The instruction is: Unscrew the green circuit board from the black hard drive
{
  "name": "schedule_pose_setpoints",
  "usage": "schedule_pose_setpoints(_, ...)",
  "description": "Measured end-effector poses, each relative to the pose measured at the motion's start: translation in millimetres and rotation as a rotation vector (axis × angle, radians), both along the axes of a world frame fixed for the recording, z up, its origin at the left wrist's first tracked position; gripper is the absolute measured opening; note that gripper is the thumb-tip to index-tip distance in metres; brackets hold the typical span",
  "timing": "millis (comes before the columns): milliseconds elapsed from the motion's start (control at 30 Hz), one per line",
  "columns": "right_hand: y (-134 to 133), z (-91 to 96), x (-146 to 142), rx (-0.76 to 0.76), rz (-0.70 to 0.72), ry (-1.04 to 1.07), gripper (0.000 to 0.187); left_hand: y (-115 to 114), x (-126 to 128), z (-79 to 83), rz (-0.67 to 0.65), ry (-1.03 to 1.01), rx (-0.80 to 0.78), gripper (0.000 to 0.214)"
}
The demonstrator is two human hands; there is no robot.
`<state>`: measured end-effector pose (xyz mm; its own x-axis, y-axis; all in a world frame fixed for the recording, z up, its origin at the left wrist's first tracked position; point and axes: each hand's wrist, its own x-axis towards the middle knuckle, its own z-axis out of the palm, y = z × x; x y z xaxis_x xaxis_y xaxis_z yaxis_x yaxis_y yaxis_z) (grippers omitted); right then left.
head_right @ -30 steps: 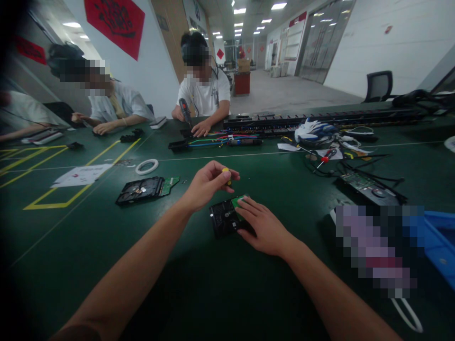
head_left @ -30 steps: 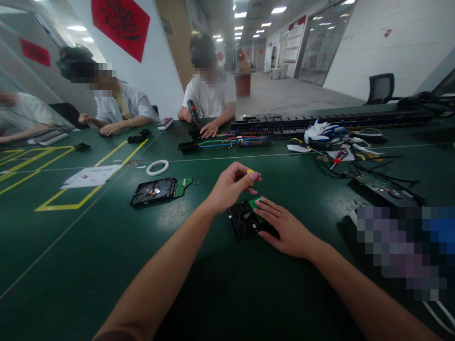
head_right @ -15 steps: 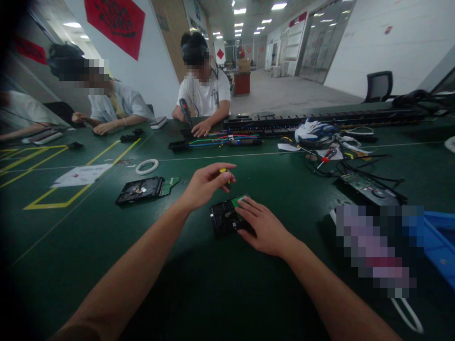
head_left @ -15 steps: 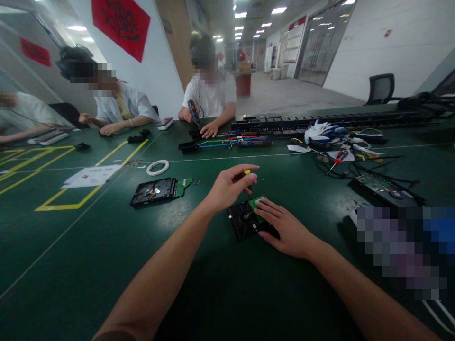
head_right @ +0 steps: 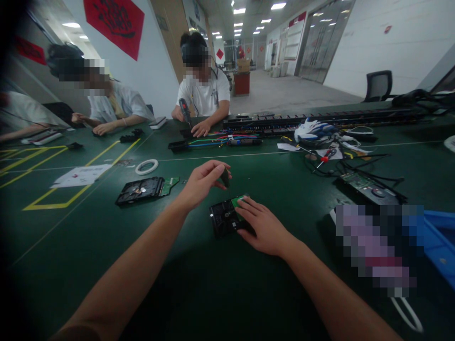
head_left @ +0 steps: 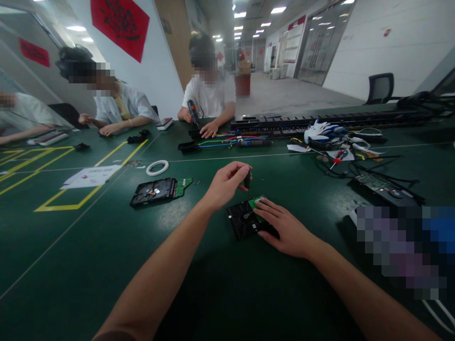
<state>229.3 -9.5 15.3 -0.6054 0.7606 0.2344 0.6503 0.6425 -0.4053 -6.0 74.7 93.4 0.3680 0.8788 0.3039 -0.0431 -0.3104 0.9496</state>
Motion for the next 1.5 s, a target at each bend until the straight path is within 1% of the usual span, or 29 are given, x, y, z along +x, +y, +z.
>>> schedule_pose_setpoints(133, -0.6, -0.3, 0.0, 0.001, -0.004, -0.002, 0.062, -1.0, 0.3, 2.0, 0.055, 0.012, 0.003, 0.03)
schedule_pose_setpoints(233, -1.0, -0.9, 0.0, 0.008, 0.0, -0.007, 0.062, -1.6, 2.4, 0.4, 0.061, -0.007, -0.017, 0.03)
schedule_pose_setpoints(400, -0.8, -1.4, -0.3, 0.013, 0.004, -0.007, 0.062, -2.0, 6.1, -3.9, -0.041, -0.108, -0.043, 0.03)
schedule_pose_setpoints(567, -0.2, -2.5, -0.3, 0.018, 0.007, 0.013, 0.061, -2.5, 6.0, -4.4, -0.107, -0.051, -0.021, 0.032)
schedule_pose_setpoints(767, 0.0, -2.2, -0.2, 0.004, 0.005, 0.017, 0.062, 0.0, 3.1, -6.5, -0.194, -0.175, -0.113, 0.029)
schedule_pose_setpoints(900, -0.4, -1.3, -0.7, 0.002, -0.001, 0.019, 0.062, 1.5, 1.4, -5.2, -0.172, -0.15, -0.117, 0.027)
schedule_pose_setpoints(1100, -0.6, -1.7, -0.3, 0.007, 0.002, 0.026, 0.061, 1.6, 0.1, -2.3, -0.033, -0.037, -0.026, 0.027)
schedule_pose_setpoints(1233, 0.1, -1.9, 0.6, 0.013, 0.006, -0.001, 0.061, -0.7, 1.8, -1.6, 0.023, -0.026, -0.014, 0.025)
schedule_pose_setpoints(1333, 0.3, -1.9, 0.9, 0.012, 0.008, -0.02, 0.062, -3.0, 4.4, -1.5, 0.02, -0.042, -0.041, 0.026)
schedule_pose_setpoints(1433, -0.2, -2.2, 0.6, 0.016, 0.004, -0.003, 0.062, -4.3, 5.9, -0.7, -0.019, -0.076, -0.044, 0.025)
schedule_pose_setpoints(1500, -0.6, -2.4, 0.1, 0.019, 0.003, 0.005, 0.061, -4.1, 5.6, -0.2, -0.047, -0.069, -0.027, 0.03)
